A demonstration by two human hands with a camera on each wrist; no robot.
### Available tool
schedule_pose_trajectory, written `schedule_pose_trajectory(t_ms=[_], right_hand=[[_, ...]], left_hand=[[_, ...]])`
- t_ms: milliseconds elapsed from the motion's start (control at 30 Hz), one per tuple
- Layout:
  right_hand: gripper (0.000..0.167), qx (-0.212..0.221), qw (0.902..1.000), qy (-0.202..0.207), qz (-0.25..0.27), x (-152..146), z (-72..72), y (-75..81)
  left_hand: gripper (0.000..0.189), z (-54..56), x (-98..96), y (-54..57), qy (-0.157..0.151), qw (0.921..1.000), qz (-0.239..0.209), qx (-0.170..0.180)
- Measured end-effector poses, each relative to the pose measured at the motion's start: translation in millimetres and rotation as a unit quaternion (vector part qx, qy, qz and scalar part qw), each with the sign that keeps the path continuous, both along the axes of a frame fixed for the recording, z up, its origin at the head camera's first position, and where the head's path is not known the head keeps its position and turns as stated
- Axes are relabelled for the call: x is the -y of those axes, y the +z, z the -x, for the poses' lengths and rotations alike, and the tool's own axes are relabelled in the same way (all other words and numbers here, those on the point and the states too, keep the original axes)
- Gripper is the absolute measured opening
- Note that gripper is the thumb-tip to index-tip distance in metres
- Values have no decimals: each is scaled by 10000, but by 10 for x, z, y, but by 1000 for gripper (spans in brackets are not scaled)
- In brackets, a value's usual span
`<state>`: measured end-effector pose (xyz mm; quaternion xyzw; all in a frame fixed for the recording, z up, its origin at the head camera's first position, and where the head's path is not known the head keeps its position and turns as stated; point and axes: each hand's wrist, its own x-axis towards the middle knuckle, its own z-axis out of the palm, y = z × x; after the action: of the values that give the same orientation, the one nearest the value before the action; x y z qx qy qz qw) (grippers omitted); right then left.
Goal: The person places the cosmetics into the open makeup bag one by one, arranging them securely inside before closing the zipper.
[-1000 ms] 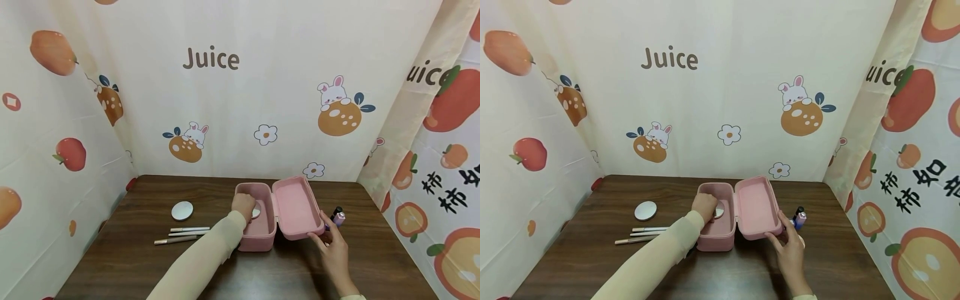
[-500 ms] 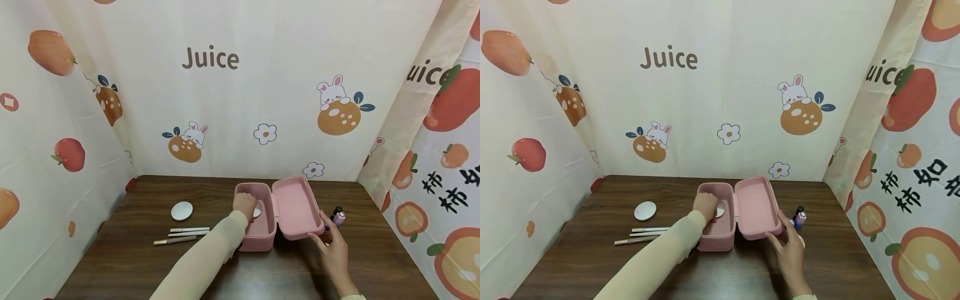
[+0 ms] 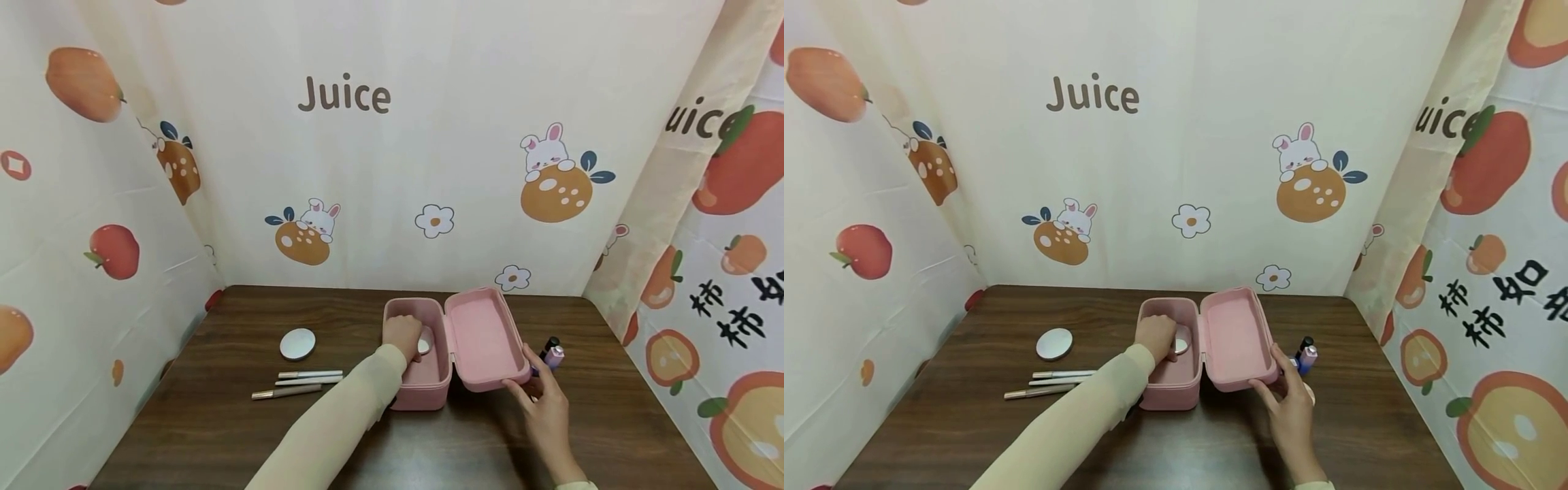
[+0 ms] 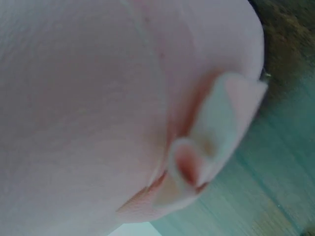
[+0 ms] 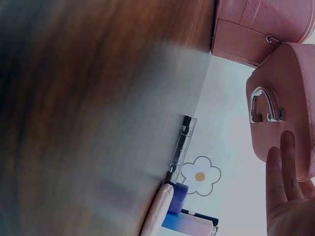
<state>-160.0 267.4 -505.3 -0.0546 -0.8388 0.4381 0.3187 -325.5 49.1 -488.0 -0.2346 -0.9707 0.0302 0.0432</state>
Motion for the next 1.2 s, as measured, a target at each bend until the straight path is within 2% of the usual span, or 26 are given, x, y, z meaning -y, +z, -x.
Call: schedule_pose_trajectory(t_ms=[133,233,400,433,500,533,600,700,767,867,967,1000,1100,1200], right_hand=[[75,-43,10000,57,-9,24,13,-11],[75,-83,9999,92,10,43,19,-7],[73,-147,9997,155,110,64,11,0],[73,-154,9997,154,124,66,6,2],[72,-158,9997,148,142,67,-5,6],[72,-152,9997,135,140,67,-11,8],[72,-138,9997,108,147,64,-17,10],[72,-131,9998,78,98,59,-14,6],[73,-147,9998,82,78,53,-3,1],[74,-169,9998,72,43,38,13,-3],[75,-161,9999,6,17,20,21,3],[75,-153,9999,-19,12,14,21,6],[75,-121,9999,-46,-26,4,17,19],[75,-101,9999,-5,-34,5,10,25]], left_hand=[[41,-15,17,-37,24,9993,-310,210],[41,-18,28,-40,51,9992,-341,179],[37,-23,41,-10,-99,9995,-305,-33],[32,-26,52,4,-155,9990,-402,-89],[28,-31,87,56,-290,9950,-956,-89],[26,-35,122,96,-356,9897,-1384,-16],[25,-37,232,171,-475,9719,-2302,136],[45,-24,518,267,-471,9309,-3611,292],[55,12,788,265,-258,9104,-4127,155],[63,65,1252,165,397,8946,-4450,18],[71,67,1673,13,1153,8896,-4410,278],[75,56,1787,-42,1343,8912,-4314,400],[84,-9,2050,-176,1646,8998,-3971,740],[89,-68,2218,-293,1812,9100,-3631,849]])
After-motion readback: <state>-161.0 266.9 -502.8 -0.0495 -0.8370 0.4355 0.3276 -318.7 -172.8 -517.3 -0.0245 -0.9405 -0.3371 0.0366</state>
